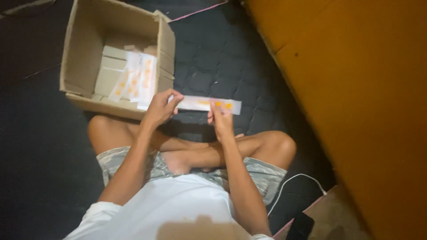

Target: A person sitting on the floor takes individual thin strips with orange markings from a cardboard box, inspects them, and organizes them.

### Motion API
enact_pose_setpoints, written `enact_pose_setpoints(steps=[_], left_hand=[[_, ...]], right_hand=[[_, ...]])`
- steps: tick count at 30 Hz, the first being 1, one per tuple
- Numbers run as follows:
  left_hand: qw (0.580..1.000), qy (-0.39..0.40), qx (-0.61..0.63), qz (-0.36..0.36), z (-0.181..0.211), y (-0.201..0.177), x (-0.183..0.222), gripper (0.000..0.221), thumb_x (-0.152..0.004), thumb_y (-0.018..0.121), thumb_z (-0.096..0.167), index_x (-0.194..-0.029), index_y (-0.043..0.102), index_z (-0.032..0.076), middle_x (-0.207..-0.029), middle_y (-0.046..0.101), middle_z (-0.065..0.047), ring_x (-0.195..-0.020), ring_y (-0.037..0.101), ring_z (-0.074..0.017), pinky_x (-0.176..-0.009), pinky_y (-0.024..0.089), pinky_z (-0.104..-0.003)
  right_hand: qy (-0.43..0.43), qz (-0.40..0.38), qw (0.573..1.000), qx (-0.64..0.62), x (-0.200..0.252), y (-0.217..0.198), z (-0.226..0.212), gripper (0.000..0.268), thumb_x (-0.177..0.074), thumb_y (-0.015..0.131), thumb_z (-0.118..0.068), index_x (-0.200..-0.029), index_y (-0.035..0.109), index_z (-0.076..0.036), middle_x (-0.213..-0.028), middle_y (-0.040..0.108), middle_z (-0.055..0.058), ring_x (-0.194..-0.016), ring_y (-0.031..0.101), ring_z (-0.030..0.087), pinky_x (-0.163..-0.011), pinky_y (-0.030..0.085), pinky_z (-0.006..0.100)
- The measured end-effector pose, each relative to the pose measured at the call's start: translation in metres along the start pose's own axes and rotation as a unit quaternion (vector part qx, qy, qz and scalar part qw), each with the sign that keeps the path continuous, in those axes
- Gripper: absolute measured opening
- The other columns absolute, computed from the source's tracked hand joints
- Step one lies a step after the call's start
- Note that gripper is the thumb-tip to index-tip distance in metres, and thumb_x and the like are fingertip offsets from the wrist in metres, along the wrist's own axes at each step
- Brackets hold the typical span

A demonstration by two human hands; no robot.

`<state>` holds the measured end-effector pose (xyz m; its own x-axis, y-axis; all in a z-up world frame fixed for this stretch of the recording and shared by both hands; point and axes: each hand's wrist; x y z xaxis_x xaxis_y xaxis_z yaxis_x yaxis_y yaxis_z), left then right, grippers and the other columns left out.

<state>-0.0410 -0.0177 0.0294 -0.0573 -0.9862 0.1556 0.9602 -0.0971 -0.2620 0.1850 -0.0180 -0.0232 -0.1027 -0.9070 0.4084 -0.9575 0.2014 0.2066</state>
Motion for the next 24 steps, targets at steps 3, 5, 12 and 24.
enact_pose_setpoints(steps=[3,5,12,24], left_hand=[[1.0,-0.016,0.003,-0.005,-0.007,0.012,-0.003,0.026,-0.104,0.065,0.031,-0.104,0.071,0.006,-0.051,0.06,-0.008,-0.044,0.055,-0.0174,-0.048,0.045,-0.03],[1.0,-0.015,0.009,-0.001,0.001,0.015,0.0,0.023,-0.104,0.064,0.027,-0.104,0.071,0.005,-0.051,0.059,-0.007,-0.043,0.054,-0.0167,-0.047,0.044,-0.03],[1.0,-0.017,0.022,0.008,0.013,0.03,0.018,0.02,-0.103,0.064,0.026,-0.103,0.07,0.007,-0.051,0.06,-0.007,-0.043,0.055,-0.0161,-0.048,0.045,-0.029],[0.999,-0.018,-0.028,-0.014,0.025,0.021,0.024,0.017,-0.104,0.062,0.024,-0.105,0.072,0.01,-0.053,0.063,-0.007,-0.047,0.057,-0.0181,-0.054,0.048,-0.032]], right_hand=[[0.033,-0.019,0.998,-0.041,0.009,-0.008,-0.014,0.02,-0.096,0.073,-0.028,-0.098,0.069,-0.009,-0.06,0.065,0.004,-0.045,0.064,0.011,-0.043,0.056,0.021],[0.05,-0.039,0.997,-0.035,0.004,-0.023,-0.01,0.023,-0.096,0.073,-0.029,-0.107,0.07,-0.009,-0.063,0.067,0.004,-0.047,0.066,0.011,-0.045,0.057,0.022],[0.057,-0.052,0.996,-0.049,0.013,-0.041,-0.017,0.028,-0.096,0.073,-0.028,-0.116,0.071,-0.009,-0.066,0.07,0.005,-0.053,0.069,0.012,-0.052,0.059,0.021],[0.043,-0.029,0.999,0.004,0.015,-0.041,-0.018,0.031,-0.094,0.076,-0.029,-0.115,0.072,-0.007,-0.067,0.07,0.008,-0.053,0.068,0.014,-0.05,0.057,0.021]])
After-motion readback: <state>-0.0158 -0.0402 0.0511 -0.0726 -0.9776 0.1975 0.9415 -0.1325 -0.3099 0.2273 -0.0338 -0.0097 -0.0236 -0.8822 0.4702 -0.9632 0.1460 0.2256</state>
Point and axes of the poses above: each hand's wrist, its own x-axis away from the middle knuckle, its own y-axis out of the palm, z = x × y
